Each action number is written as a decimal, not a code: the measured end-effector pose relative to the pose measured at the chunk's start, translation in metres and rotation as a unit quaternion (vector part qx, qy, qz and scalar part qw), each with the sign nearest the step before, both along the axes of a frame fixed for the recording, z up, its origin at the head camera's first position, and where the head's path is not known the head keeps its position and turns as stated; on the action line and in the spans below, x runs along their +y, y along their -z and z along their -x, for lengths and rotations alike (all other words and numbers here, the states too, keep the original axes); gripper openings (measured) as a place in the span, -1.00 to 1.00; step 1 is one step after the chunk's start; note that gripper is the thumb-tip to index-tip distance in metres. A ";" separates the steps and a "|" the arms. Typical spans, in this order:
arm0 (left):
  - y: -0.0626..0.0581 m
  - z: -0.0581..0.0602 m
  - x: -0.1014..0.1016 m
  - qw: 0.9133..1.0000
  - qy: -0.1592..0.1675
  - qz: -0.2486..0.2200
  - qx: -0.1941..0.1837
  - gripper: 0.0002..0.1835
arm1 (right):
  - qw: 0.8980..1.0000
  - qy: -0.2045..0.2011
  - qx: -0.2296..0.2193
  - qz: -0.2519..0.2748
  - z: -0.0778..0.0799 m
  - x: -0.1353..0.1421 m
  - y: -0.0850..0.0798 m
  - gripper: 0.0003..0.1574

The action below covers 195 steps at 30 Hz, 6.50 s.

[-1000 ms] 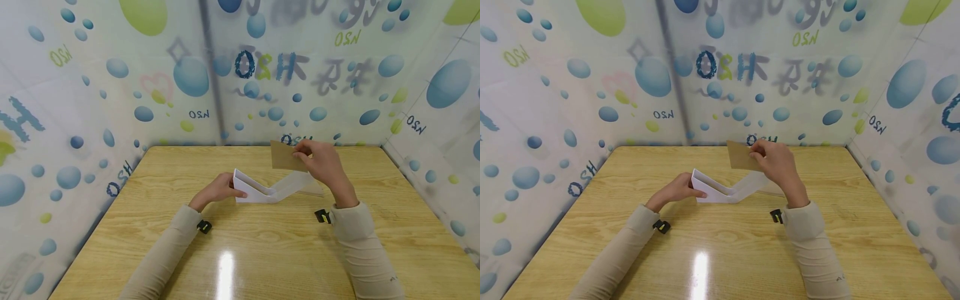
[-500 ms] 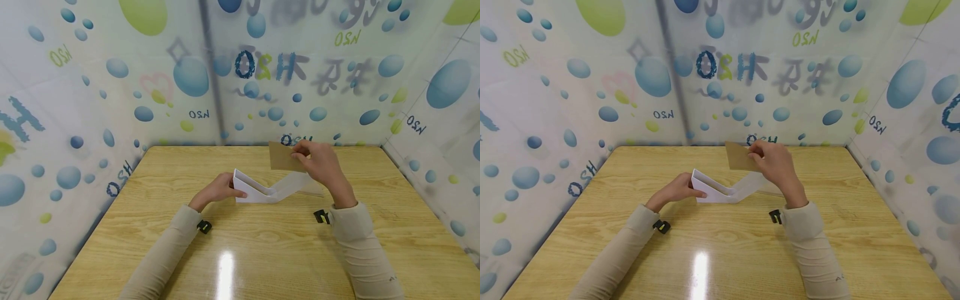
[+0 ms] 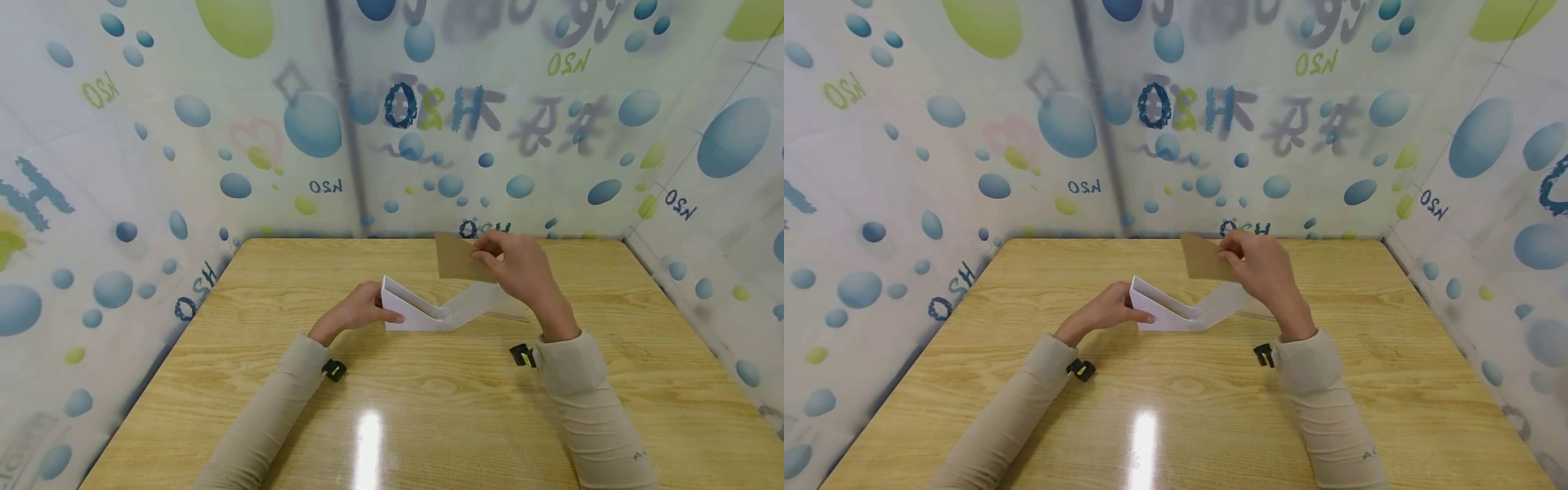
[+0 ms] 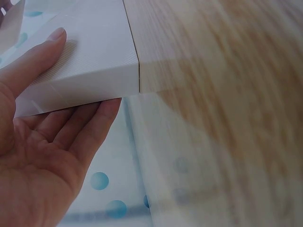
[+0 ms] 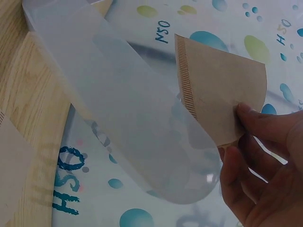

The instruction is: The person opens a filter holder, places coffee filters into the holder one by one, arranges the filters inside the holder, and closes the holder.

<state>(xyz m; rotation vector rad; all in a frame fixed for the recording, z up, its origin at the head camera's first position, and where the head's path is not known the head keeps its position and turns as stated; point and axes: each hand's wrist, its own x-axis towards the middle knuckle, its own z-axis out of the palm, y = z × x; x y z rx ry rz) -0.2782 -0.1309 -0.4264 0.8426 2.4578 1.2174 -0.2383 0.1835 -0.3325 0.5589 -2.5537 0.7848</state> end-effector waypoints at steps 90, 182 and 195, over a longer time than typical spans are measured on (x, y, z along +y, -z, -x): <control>0.002 0.000 0.000 1.000 -0.004 0.008 -0.003 -0.67 | 0.999 -0.025 -0.030 -0.026 -0.001 -0.027 0.009 -0.94; 0.001 0.001 0.000 1.000 -0.001 0.003 0.007 -0.67 | 0.995 -0.054 -0.048 -0.067 0.000 -0.059 0.029 -0.94; 0.001 0.001 -0.001 1.000 0.006 -0.004 0.003 -0.64 | 0.994 -0.058 -0.059 -0.074 0.000 -0.064 0.033 -0.94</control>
